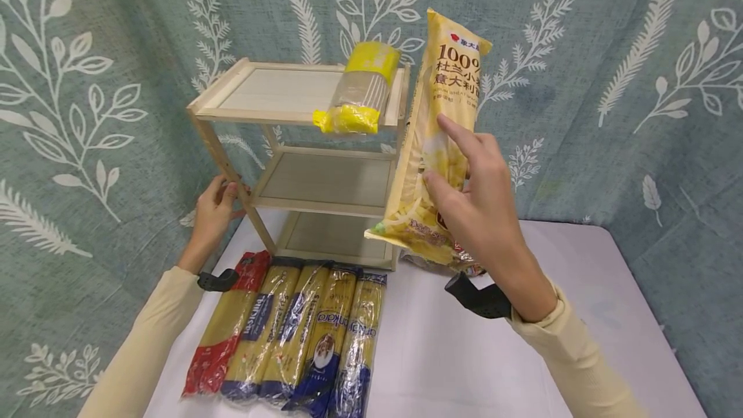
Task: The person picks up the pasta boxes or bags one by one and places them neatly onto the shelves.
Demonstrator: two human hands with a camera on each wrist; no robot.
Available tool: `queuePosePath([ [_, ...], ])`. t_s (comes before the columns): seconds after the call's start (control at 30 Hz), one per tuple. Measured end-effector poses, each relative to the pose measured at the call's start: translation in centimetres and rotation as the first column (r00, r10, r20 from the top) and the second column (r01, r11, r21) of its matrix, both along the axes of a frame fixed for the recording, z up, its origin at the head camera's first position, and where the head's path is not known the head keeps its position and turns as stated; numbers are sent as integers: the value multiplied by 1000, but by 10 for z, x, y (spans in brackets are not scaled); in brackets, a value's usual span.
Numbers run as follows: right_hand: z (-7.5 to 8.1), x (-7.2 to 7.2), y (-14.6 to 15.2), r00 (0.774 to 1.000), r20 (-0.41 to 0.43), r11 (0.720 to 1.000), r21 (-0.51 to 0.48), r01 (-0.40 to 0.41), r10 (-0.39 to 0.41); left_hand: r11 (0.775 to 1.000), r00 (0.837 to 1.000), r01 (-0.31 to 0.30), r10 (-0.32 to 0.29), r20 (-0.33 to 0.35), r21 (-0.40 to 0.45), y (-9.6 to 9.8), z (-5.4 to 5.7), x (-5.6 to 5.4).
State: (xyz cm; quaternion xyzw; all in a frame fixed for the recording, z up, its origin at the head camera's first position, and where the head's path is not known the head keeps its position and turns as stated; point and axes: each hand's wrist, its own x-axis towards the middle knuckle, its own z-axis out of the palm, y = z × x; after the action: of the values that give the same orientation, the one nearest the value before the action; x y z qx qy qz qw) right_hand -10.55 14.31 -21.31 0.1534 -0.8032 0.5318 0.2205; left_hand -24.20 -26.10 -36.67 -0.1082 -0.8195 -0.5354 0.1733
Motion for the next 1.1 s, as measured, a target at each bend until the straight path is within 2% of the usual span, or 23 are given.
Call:
queuePosePath([
  [0.33, 35, -15, -13, 999, 16, 999, 2, -47, 47, 1000, 1000, -5, 5, -1, 1, -1, -1, -1],
  [0.6, 58, -26, -31, 991, 76, 993, -44, -109, 112, 1000, 1000, -4, 4, -6, 2, 0, -1, 0],
  [0.77, 67, -42, -42, 983, 96, 988, -33, -151, 154, 1000, 1000, -13, 13, -3, 0, 0, -1, 1],
  [0.97, 75, -65, -56, 982, 110, 987, 29, -158, 154, 1000, 1000, -12, 12, -2, -2, 0, -2, 0],
  [1.1, 82, -81, -67, 980, 148, 988, 60, -144, 134, 1000, 1000, -10, 10, -14, -11, -2, -1, -1],
])
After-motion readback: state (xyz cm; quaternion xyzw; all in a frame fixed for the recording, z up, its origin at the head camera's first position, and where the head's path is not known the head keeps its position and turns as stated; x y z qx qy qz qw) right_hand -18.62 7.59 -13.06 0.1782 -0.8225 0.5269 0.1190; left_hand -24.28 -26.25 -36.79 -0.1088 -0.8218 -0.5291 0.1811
